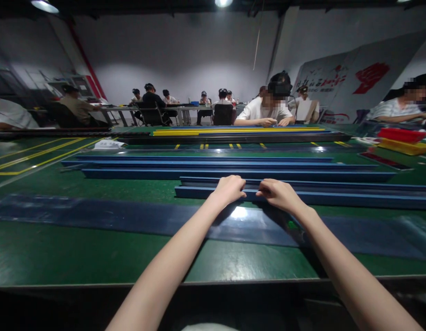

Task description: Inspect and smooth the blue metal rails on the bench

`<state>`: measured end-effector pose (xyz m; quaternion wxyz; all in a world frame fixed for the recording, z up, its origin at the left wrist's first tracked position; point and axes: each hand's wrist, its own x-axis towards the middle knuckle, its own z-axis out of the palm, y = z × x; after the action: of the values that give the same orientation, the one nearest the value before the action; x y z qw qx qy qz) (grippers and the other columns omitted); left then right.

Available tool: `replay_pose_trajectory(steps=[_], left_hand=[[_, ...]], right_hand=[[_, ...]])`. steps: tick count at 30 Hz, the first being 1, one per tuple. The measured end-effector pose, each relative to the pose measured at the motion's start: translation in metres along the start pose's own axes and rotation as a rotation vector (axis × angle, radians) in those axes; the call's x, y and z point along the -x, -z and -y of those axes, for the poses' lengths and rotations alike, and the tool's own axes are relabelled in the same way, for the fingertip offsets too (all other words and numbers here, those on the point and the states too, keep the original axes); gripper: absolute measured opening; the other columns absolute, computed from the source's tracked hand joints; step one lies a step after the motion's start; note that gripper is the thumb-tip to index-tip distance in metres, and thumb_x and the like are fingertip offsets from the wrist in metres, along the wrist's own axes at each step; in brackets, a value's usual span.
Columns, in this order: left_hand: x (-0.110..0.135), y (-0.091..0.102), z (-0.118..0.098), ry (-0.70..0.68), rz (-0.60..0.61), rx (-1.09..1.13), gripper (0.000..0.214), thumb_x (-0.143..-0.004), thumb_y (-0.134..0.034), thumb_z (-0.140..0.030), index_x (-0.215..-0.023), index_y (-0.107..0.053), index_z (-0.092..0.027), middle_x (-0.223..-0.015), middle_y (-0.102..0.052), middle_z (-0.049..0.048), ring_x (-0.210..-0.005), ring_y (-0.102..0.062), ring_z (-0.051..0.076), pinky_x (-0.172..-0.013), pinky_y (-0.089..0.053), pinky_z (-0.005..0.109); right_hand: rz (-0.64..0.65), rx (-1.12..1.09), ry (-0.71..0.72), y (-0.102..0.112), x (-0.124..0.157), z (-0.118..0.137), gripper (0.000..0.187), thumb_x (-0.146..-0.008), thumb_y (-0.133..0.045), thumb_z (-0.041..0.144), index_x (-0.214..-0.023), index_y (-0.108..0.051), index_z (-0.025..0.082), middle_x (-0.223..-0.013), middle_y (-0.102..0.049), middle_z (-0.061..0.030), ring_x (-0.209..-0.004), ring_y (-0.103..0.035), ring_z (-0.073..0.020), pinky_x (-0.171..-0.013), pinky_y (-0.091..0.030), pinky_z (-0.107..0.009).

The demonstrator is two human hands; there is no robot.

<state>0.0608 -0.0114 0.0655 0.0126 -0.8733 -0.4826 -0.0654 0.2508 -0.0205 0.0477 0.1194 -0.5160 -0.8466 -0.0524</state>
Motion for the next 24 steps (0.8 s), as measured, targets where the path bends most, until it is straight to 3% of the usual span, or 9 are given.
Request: replay_pose_trajectory(steps=[7,16,24], left_hand=[[0.002,0.002,0.005,-0.031,-0.004,-0.048,0.017,-0.077,-0.06,-0.035,-0.085,-0.061,-0.019,-0.099,-0.063,0.0065,-0.094,-0.059,0.022,-0.07,-0.046,0.027],[0.014,0.006,0.033,0.077,0.025,-0.076,0.018,-0.074,-0.06,-0.037,-0.082,-0.062,-0.021,-0.094,-0.066,0.0051,-0.09,-0.061,0.024,-0.068,-0.045,0.028],[0.02,0.016,0.056,0.173,0.136,-0.085,0.02,-0.069,-0.063,-0.038,-0.081,-0.064,-0.023,-0.091,-0.068,0.005,-0.089,-0.062,0.027,-0.069,-0.045,0.032]], right_hand=[[-0.002,-0.003,0.006,-0.001,-0.005,0.007,0.019,-0.083,-0.046,0.032,-0.075,-0.059,0.02,-0.08,-0.062,-0.0023,-0.076,-0.057,-0.015,-0.056,-0.028,-0.023],[-0.014,0.008,-0.02,-0.009,-0.025,0.033,0.022,-0.082,-0.052,0.041,-0.078,-0.062,0.022,-0.083,-0.065,-0.001,-0.077,-0.057,-0.0144,-0.054,-0.025,-0.023],[-0.045,-0.014,-0.023,-0.008,-0.013,0.013,0.021,-0.082,-0.051,0.039,-0.075,-0.06,0.02,-0.08,-0.063,-0.0019,-0.072,-0.055,-0.0135,-0.055,-0.027,-0.022]])
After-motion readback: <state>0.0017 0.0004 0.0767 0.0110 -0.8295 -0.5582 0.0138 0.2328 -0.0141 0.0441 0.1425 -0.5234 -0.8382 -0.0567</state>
